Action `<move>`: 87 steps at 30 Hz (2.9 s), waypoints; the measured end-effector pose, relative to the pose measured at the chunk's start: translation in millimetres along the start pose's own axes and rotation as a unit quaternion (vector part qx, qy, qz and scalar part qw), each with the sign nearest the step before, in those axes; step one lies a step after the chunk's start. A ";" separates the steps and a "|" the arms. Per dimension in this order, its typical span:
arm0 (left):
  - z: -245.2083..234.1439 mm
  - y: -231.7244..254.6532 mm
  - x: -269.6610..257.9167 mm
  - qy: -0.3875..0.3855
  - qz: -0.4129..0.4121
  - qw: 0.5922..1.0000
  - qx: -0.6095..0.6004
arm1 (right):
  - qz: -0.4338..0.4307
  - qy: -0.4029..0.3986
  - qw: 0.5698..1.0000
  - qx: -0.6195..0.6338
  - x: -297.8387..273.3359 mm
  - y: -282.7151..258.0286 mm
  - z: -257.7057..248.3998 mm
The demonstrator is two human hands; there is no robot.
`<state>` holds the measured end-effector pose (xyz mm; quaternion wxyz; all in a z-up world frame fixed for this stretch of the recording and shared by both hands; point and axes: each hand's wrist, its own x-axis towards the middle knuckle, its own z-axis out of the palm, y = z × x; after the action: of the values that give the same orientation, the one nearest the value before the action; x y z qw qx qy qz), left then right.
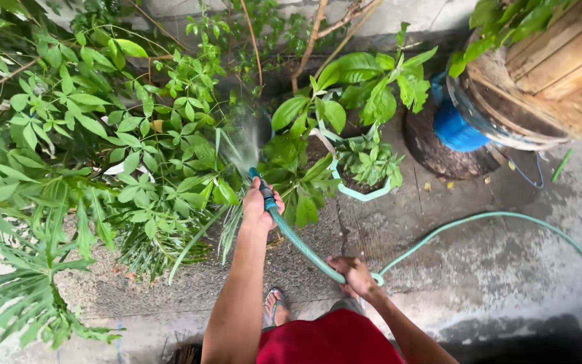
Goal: Watering various potted plants in an outdoor area using a garden hose.
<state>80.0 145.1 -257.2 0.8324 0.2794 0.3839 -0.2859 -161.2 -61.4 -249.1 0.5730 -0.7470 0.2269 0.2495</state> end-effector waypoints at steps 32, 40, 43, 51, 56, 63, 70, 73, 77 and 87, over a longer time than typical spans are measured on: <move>-107.2 15.2 -40.8 0.043 0.024 0.997 -0.061 | -0.077 -0.053 0.991 -0.100 21.4 52.4 59.2; -61.3 -6.7 -29.2 0.034 -0.042 0.998 0.016 | 0.042 0.238 0.968 0.060 14.7 85.4 76.2; -38.0 -21.7 -31.0 -0.030 -0.095 0.993 0.064 | 0.118 0.399 0.909 0.021 16.3 104.1 82.5; 11.8 -77.8 -48.0 -0.088 -0.179 0.960 0.198 | 0.173 0.435 0.673 0.573 35.7 217.3 99.1; 11.4 -84.0 -36.5 -0.107 -0.215 0.939 0.246 | 0.088 0.415 0.488 0.763 39.7 268.1 80.6; 30.4 -90.1 -37.9 -0.080 -0.252 0.902 0.341 | 0.176 0.368 0.450 0.794 32.3 289.6 48.4; 56.5 -194.3 2.3 -0.058 -0.322 0.827 0.458 | 0.248 0.373 0.478 0.756 59.7 380.5 51.3; 67.4 -246.4 15.3 -0.037 -0.345 0.779 0.522 | 0.263 0.374 0.500 0.736 47.5 380.8 42.7; 66.0 -312.3 58.5 -0.004 -0.393 0.725 0.565 | 0.266 0.387 0.524 0.711 35.7 367.1 16.1; 9.6 -399.7 101.4 -0.077 -0.433 0.573 0.692 | 0.200 0.327 0.615 0.689 -5.7 327.4 -55.3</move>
<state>-136.5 -160.0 -431.1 0.1891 0.5476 0.0792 -0.8112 -363.9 -193.4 -476.5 0.7430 -0.1011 0.6483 -0.1321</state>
